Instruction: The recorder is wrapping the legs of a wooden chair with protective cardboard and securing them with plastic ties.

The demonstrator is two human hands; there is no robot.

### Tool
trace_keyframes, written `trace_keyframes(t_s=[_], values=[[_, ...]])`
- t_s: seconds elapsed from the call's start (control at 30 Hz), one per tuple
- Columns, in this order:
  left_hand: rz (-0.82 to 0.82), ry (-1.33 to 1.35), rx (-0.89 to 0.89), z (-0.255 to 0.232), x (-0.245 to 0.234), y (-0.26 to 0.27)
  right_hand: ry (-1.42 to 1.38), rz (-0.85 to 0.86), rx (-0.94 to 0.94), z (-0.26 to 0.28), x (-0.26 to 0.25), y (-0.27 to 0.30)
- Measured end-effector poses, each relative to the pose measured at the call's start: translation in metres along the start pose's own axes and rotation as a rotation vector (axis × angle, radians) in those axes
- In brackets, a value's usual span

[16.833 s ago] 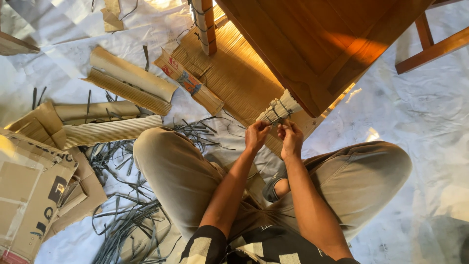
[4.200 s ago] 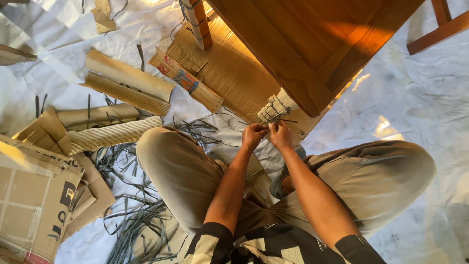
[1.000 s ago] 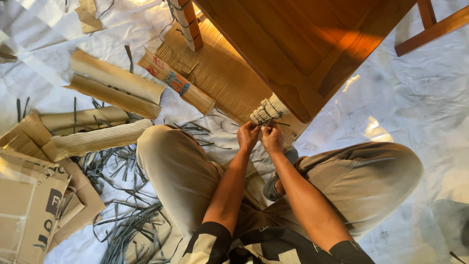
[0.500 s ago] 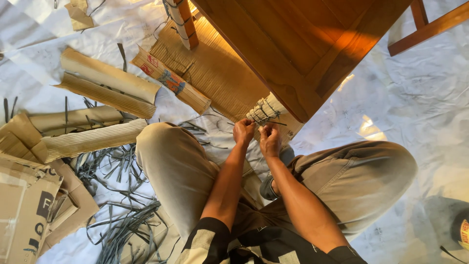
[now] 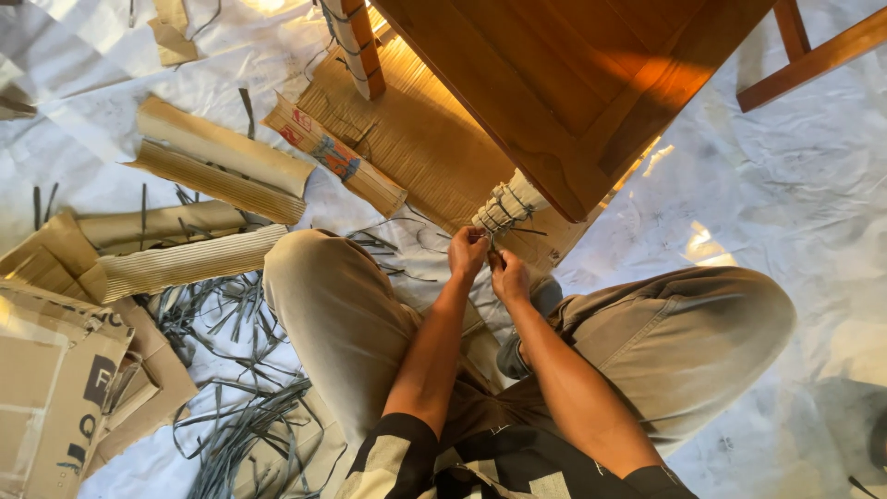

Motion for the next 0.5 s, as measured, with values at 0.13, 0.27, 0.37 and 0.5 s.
trace_keyframes(t_s=[0.13, 0.27, 0.37, 0.5], values=[[0.038, 0.022, -0.011, -0.002, 0.005, 0.013, 0.027, 0.087, -0.014, -0.033, 0.043, -0.020], [0.067, 0.015, 0.004, -0.001, 0.007, 0.022, 0.106, 0.245, 0.054, -0.037, 0.053, -0.015], [0.089, -0.084, 0.014, 0.003, 0.002, 0.022, 0.177, 0.288, 0.066, -0.023, 0.037, -0.004], [0.107, -0.159, 0.044, -0.005, 0.004, 0.021, 0.235, 0.339, -0.048, -0.018, 0.030, -0.001]])
Point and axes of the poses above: each hand's wrist, its own y-axis away from the middle knuckle, its own x-axis out of the palm, z = x × y, the point moved 9 cm from there along -y, towards the middle knuckle, and after that the axes turned 15 degrees about y, right-handed, at the moved point
